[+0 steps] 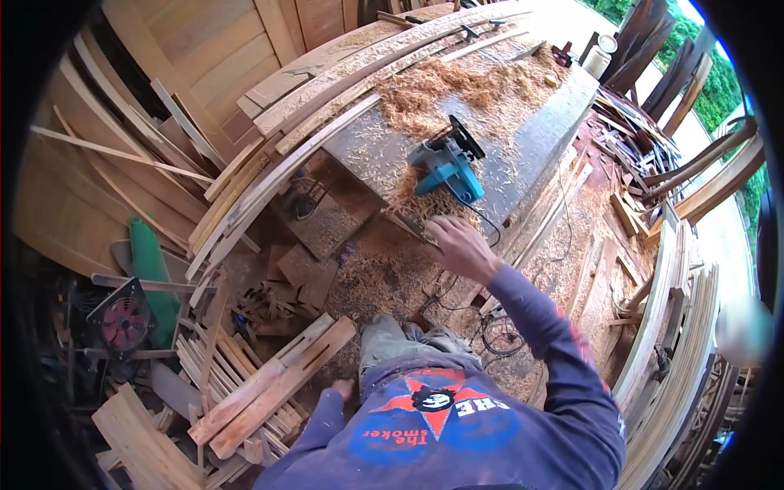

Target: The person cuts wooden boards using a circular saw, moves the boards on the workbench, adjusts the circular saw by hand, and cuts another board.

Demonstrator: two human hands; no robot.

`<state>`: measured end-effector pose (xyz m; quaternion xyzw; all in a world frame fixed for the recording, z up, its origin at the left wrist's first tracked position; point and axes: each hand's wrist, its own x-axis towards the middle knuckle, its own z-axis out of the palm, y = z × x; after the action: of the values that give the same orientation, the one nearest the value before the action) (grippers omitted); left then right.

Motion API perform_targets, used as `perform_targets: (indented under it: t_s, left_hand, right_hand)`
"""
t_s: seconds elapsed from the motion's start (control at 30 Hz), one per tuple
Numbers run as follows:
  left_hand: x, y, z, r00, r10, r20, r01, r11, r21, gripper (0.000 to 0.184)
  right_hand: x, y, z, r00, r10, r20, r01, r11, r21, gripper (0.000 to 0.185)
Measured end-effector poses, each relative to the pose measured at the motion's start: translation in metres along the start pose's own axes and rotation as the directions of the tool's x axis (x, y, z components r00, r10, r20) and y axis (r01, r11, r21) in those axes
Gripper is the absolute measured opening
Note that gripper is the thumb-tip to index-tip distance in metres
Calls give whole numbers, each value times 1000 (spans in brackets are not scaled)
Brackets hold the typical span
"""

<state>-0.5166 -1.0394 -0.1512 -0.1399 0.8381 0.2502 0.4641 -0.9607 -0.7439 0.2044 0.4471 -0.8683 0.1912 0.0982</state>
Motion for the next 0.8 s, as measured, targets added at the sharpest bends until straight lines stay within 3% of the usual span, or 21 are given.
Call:
perform_targets:
  t_s: [0.03, 0.07, 0.1, 0.13, 0.17, 0.23, 0.27, 0.3, 0.33, 0.4, 0.43, 0.47, 0.5, 0.53, 0.6, 0.67, 0.73, 0.8]
  left_hand:
    - [-1, -8, 15, 998, 39, 43, -42, 996, 75, 41]
    - [-10, -8, 31, 1000, 0, -21, 3, 991, 131, 31]
    - [-27, -9, 15, 997, 52, 62, -58, 993, 99, 31]
    - [-25, -9, 14, 995, -1, 100, -5, 998, 61, 37]
    - [-22, -10, 13, 989, -55, 138, 52, 998, 27, 43]
    - [-9, -20, 2, 983, -75, 170, 73, 997, 15, 37]
    - [5, -28, -10, 986, -62, 153, 59, 998, 22, 34]
    - [21, -32, -18, 994, -25, 110, 22, 999, 26, 32]
    - [39, -29, -29, 1000, 14, 25, -15, 1000, 24, 30]
    - [85, -25, -64, 968, 72, -242, -84, 996, -42, 29]
    - [93, -4, -108, 938, -88, -334, -46, 926, -374, 33]
    - [92, 28, -167, 876, -245, -415, -103, 745, -659, 38]
    - [108, 46, -210, 816, -167, -554, -270, 737, -620, 40]
    - [106, 78, -272, 788, -76, -611, -334, 781, -527, 38]
    - [75, 167, -387, 670, 117, -733, -562, 725, -398, 33]
    - [44, 248, -467, 558, 329, -762, -731, 630, -263, 30]
    - [31, 311, -506, 466, 497, -732, -813, 566, -134, 26]
    - [7, 368, -531, 341, 657, -672, -820, 558, 129, 30]
  right_hand:
    - [42, 1, 1, 996, -86, 39, 90, 990, -104, 42]
    - [79, 8, 19, 995, -90, 44, 95, 989, -114, 42]
    - [111, 18, 44, 904, -10, 426, 171, 924, -341, 44]
    - [134, 29, 63, 682, 170, 712, 319, 806, -498, 47]
    - [148, 38, 75, 675, 178, 716, 322, 802, -504, 47]
    - [160, 43, 103, 616, 131, 777, 482, 717, -503, 37]
    - [165, 36, 110, 612, 157, 775, 449, 738, -503, 37]
    - [157, 31, 108, 712, 11, 702, 191, 959, -209, 33]
    - [150, 24, 99, 825, -55, 562, -43, 986, 160, 31]
    - [123, 1, 85, 888, 112, 447, -272, 911, 311, 32]
    - [109, -5, 78, 855, 237, 460, -400, 867, 296, 32]
    - [95, -7, 70, 809, 357, 466, -519, 806, 283, 31]
    - [83, -8, 65, 751, 545, 372, -655, 685, 318, 31]
    - [71, -6, 59, 643, 712, 281, -757, 538, 370, 32]
    - [54, 5, 41, 430, 889, 156, -847, 337, 412, 32]
    - [46, 20, 23, 358, 929, 93, -854, 285, 435, 33]
    - [42, 25, 14, 348, 937, 0, -839, 312, 446, 31]
    - [53, 18, -3, 388, 915, -112, -780, 391, 490, 29]
